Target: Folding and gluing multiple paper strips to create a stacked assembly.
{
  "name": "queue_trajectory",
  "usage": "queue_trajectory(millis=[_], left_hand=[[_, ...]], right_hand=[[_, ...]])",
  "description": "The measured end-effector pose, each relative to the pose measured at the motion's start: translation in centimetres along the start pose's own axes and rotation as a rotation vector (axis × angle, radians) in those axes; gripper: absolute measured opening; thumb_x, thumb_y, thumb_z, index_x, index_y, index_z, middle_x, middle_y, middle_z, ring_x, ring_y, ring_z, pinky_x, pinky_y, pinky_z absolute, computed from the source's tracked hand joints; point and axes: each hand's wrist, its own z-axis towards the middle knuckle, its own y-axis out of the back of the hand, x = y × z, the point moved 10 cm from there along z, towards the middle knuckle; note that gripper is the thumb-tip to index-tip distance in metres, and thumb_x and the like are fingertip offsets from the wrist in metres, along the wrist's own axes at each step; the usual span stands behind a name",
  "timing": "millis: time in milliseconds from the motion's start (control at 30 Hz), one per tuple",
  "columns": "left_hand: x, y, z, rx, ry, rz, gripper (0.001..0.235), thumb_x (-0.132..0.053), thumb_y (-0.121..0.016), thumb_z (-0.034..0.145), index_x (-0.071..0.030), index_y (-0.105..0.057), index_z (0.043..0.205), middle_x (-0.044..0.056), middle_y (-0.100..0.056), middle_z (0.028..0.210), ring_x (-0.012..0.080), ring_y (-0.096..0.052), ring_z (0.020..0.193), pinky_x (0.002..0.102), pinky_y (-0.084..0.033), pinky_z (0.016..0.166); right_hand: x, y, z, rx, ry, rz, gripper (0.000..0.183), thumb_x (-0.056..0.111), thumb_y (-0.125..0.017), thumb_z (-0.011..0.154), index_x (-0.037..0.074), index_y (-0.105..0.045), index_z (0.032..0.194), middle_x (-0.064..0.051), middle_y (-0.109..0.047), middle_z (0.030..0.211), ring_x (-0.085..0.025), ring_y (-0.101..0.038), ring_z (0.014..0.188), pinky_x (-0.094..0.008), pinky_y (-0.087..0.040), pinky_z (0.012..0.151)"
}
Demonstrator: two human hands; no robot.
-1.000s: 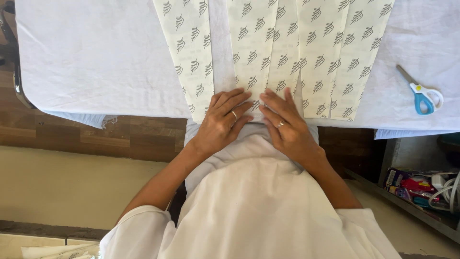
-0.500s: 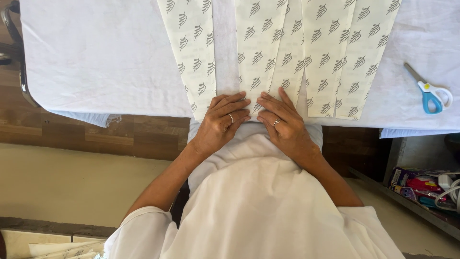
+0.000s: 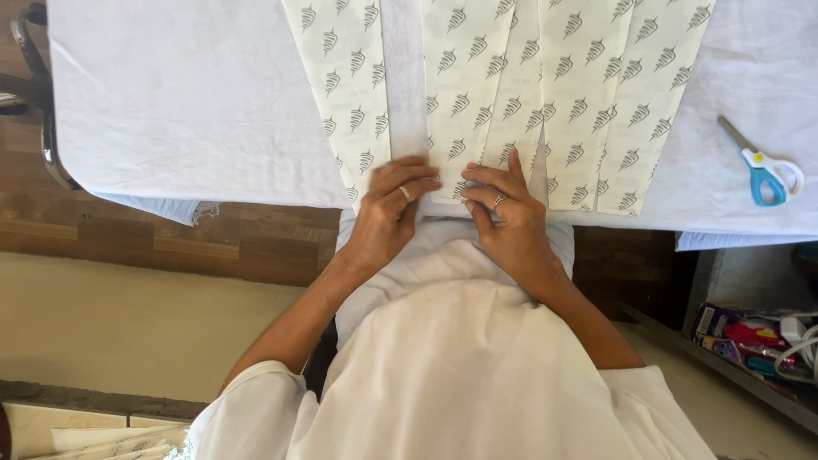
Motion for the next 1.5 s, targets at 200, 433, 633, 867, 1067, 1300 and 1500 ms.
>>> queue_trajectory(millis=[200,433,633,867,1067,1300,1500], left_hand=[[0.9,4.2,-0.3,-0.052,0.031,0.573,0.033,0.004,-0.065,0.093,0.003,-0.070,0.125,0.025,-0.062,0.139,0.0463,-0.044,0.140,0.058,-0.030,0.112],[2.7,0.5,0.7,0.084,-0.007,0.474,0.041,-0.005,-0.055,0.103,0.000,-0.058,0.143,0.026,-0.044,0.157,0.0462,-0.033,0.148,0.064,-0.022,0.120],[2.4,1.2,1.2,0.089,-0.070,0.391,0.036,-0.014,-0.064,0.103,0.000,-0.064,0.137,0.023,-0.055,0.148,0.0440,-0.041,0.144,0.064,-0.025,0.119],[1.8,5.3,-1.9,0.001,-0.183,0.190,0.028,-0.018,-0.085,0.086,-0.002,-0.077,0.108,0.014,-0.071,0.127,0.0374,-0.063,0.126,0.054,-0.042,0.113],[2.2,5.3,-2.4,0.062,-0.174,0.166,0.031,-0.015,-0.086,0.085,0.000,-0.077,0.111,0.015,-0.073,0.124,0.0360,-0.064,0.126,0.055,-0.041,0.115],[1.7,5.8,-2.6,0.057,-0.237,0.122,0.025,-0.010,-0.083,0.088,0.000,-0.077,0.110,0.018,-0.072,0.127,0.0399,-0.063,0.126,0.056,-0.041,0.114],[0.8,4.6,-2.5,0.058,-0.281,0.209,0.027,-0.012,-0.081,0.091,0.000,-0.075,0.115,0.017,-0.072,0.127,0.0370,-0.063,0.126,0.056,-0.041,0.114]], right_hand=[[1.4,-0.7,-0.1,0.067,0.066,-0.126,0.022,-0.008,-0.069,0.094,0.002,-0.078,0.112,-0.010,-0.073,0.127,-0.027,-0.063,0.130,-0.048,-0.019,0.128],[1.9,-0.8,-0.4,0.120,0.101,-0.194,0.030,-0.009,-0.062,0.097,0.001,-0.074,0.122,-0.013,-0.069,0.134,-0.030,-0.059,0.132,-0.051,-0.023,0.128],[2.0,-1.3,-0.1,0.145,0.103,-0.215,0.032,-0.010,-0.061,0.096,0.001,-0.073,0.124,-0.015,-0.068,0.134,-0.033,-0.059,0.132,-0.053,-0.023,0.127],[4.6,-2.7,2.1,0.059,0.263,-0.065,0.021,-0.006,-0.068,0.095,-0.004,-0.074,0.115,-0.019,-0.068,0.133,-0.040,-0.060,0.131,-0.057,-0.033,0.122],[5.5,-6.3,2.5,0.085,0.392,-0.084,0.024,0.011,-0.079,0.093,-0.005,-0.073,0.109,-0.020,-0.069,0.128,-0.041,-0.062,0.128,-0.059,-0.041,0.117],[6.2,-6.5,1.8,0.066,0.442,-0.169,0.017,0.012,-0.076,0.095,-0.004,-0.073,0.101,-0.019,-0.073,0.117,-0.040,-0.068,0.120,-0.057,-0.048,0.112],[7.0,-6.0,2.5,0.064,0.431,-0.162,0.024,0.014,-0.076,0.096,-0.006,-0.072,0.109,-0.022,-0.070,0.125,-0.042,-0.063,0.127,-0.058,-0.045,0.113]])
